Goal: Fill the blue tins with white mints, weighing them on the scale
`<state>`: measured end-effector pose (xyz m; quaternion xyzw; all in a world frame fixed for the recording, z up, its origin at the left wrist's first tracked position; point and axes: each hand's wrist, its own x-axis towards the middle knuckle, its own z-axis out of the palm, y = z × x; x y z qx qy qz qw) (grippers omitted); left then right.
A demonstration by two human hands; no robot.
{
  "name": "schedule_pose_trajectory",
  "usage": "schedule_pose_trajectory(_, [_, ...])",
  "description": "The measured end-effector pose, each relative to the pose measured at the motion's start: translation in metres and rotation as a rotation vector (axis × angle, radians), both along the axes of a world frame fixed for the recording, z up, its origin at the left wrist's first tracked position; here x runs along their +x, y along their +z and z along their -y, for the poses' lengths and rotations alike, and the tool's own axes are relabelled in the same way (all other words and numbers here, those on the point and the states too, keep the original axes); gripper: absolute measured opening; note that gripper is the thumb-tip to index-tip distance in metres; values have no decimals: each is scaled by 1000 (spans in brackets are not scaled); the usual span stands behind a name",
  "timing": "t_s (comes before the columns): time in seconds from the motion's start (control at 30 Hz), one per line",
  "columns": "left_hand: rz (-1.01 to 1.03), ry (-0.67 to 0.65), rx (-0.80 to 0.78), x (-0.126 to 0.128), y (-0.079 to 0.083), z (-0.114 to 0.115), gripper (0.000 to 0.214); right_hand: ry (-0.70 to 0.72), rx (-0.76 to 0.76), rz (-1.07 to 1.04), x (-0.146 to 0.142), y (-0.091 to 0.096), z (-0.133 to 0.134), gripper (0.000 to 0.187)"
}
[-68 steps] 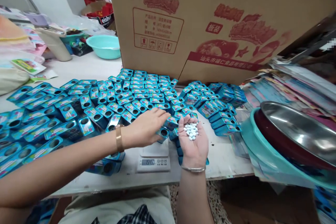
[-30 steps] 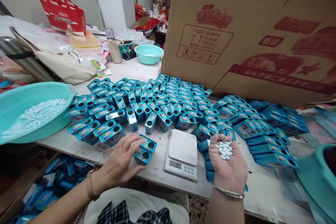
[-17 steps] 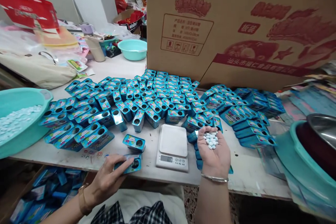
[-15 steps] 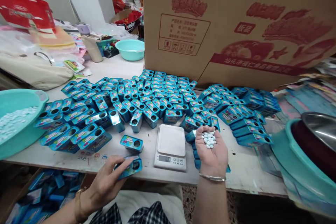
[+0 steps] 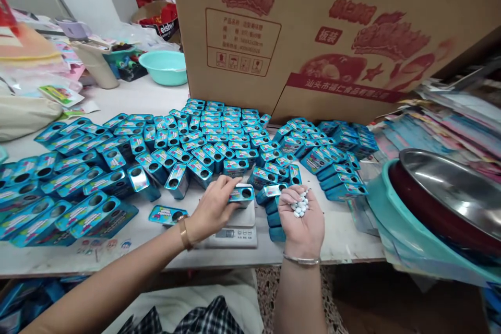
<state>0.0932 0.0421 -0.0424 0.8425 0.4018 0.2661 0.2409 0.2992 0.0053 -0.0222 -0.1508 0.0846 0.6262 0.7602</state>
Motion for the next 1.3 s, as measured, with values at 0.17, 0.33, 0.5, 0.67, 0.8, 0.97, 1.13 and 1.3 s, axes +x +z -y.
schedule_pose_trajectory(0.17, [69,130,174,-27,32,1,90,-9,-29,24,1,-4,-5,24])
schedule_pose_trajectory(0.33, [258,370,171,-72,60,10,83,-26,-58,67,-14,-3,-18,23])
schedule_pose_trajectory(0.5, [340,412,8,-87,48,18,75,24,-15,104,-28,-1,-27,22])
schedule_pose_trajectory(0.67, [371,383,-81,-78,40,22,70,29,-37,161,-35,2,-33,22])
schedule_pose_trajectory(0.8, [312,322,-127,-66,36,21,69,44,-27,174,-38,2,-35,21])
schedule_pose_trajectory(0.97, [226,195,-103,-51,26,14,67,45,-22,177,-41,1,-35,19])
schedule_pose_trajectory(1.13, [106,52,-44,-33,22,7,64,56,-28,194,-44,3,-37,19])
schedule_pose_trajectory(1.3, [-140,23,32,-9,15,2,62,40,-41,217,-39,3,-35,18])
